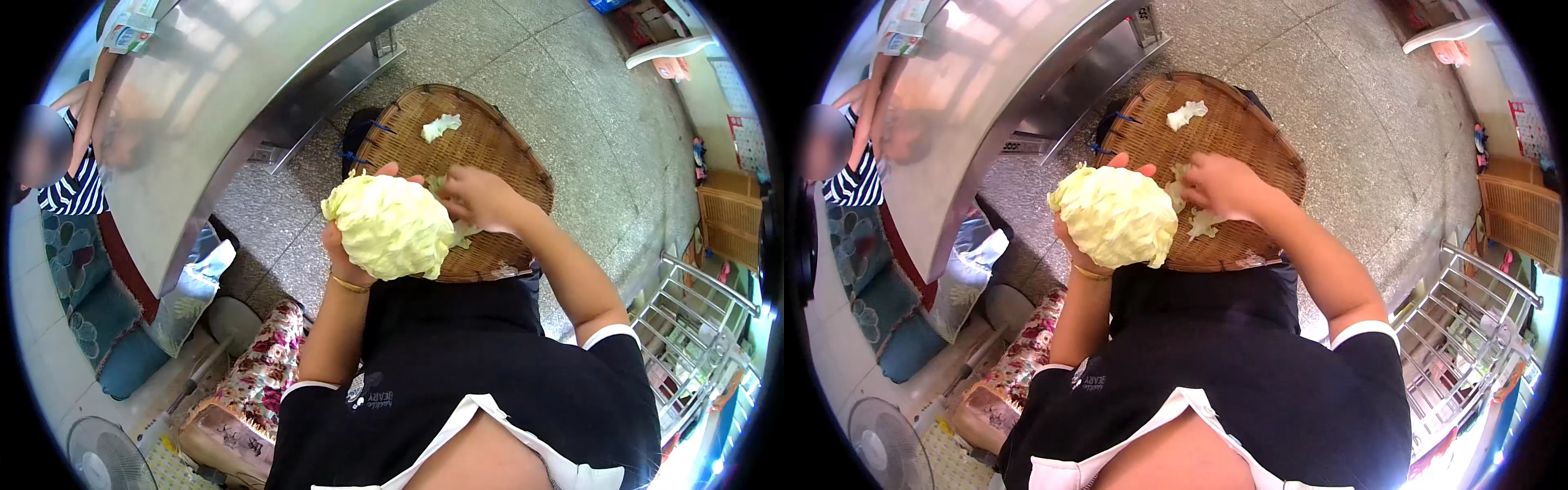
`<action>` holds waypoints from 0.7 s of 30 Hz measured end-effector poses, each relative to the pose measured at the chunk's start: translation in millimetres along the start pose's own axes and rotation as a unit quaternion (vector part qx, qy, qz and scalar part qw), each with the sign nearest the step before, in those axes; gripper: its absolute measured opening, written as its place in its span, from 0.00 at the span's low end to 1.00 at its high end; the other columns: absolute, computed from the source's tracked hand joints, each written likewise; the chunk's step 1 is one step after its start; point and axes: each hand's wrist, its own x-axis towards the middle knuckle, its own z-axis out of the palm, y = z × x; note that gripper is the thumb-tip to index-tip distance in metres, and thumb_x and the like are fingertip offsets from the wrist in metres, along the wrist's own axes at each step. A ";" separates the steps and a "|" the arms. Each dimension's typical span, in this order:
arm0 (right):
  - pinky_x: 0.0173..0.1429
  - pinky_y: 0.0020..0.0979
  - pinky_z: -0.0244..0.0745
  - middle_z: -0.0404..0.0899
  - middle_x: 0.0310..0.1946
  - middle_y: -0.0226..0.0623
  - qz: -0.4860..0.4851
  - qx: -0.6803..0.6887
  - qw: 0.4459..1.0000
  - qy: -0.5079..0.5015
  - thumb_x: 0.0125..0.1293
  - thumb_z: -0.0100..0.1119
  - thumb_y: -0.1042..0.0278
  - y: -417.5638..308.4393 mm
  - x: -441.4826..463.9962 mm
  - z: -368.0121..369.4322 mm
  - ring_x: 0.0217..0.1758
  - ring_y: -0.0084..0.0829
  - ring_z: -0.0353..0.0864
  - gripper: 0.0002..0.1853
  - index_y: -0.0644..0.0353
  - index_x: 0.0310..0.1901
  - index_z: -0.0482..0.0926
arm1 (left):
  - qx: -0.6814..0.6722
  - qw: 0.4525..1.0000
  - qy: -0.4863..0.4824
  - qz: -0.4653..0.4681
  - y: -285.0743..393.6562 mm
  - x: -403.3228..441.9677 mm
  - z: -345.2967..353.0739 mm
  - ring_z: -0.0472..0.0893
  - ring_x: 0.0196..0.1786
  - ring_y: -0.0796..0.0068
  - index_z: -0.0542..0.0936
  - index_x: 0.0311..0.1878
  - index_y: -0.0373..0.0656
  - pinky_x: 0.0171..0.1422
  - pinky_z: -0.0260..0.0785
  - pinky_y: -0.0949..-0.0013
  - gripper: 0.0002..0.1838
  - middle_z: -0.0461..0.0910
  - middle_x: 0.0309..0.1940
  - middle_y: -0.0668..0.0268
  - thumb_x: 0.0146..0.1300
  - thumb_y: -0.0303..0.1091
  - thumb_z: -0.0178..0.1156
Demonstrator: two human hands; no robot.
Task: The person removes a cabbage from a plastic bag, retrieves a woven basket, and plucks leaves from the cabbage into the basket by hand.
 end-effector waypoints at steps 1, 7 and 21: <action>0.50 0.40 0.72 0.74 0.40 0.42 -0.020 -0.022 0.999 -0.033 0.63 0.56 0.57 -0.6 -5.6 -2.6 0.48 0.43 0.75 0.14 0.57 0.44 0.79 | -0.032 0.999 0.016 0.038 -6.2 -0.9 -1.4 0.59 0.70 0.46 0.57 0.70 0.40 0.65 0.65 0.42 0.51 0.57 0.69 0.53 0.53 0.69 0.57; 0.48 0.36 0.72 0.75 0.41 0.39 -0.046 0.062 0.995 0.062 0.65 0.55 0.64 -22.1 -32.3 -48.0 0.46 0.39 0.76 0.12 0.59 0.46 0.78 | 0.115 0.987 0.113 0.003 5.7 -1.2 25.5 0.63 0.68 0.49 0.60 0.69 0.41 0.68 0.63 0.47 0.50 0.60 0.68 0.53 0.53 0.70 0.55; 0.66 0.36 0.61 0.69 0.56 0.43 -0.123 0.357 0.872 0.311 0.60 0.61 0.64 -63.6 -23.8 -24.9 0.62 0.39 0.68 0.25 0.62 0.59 0.71 | 0.229 0.964 0.114 0.067 -6.0 15.8 35.9 0.69 0.65 0.63 0.58 0.69 0.40 0.69 0.63 0.59 0.49 0.65 0.65 0.58 0.56 0.68 0.57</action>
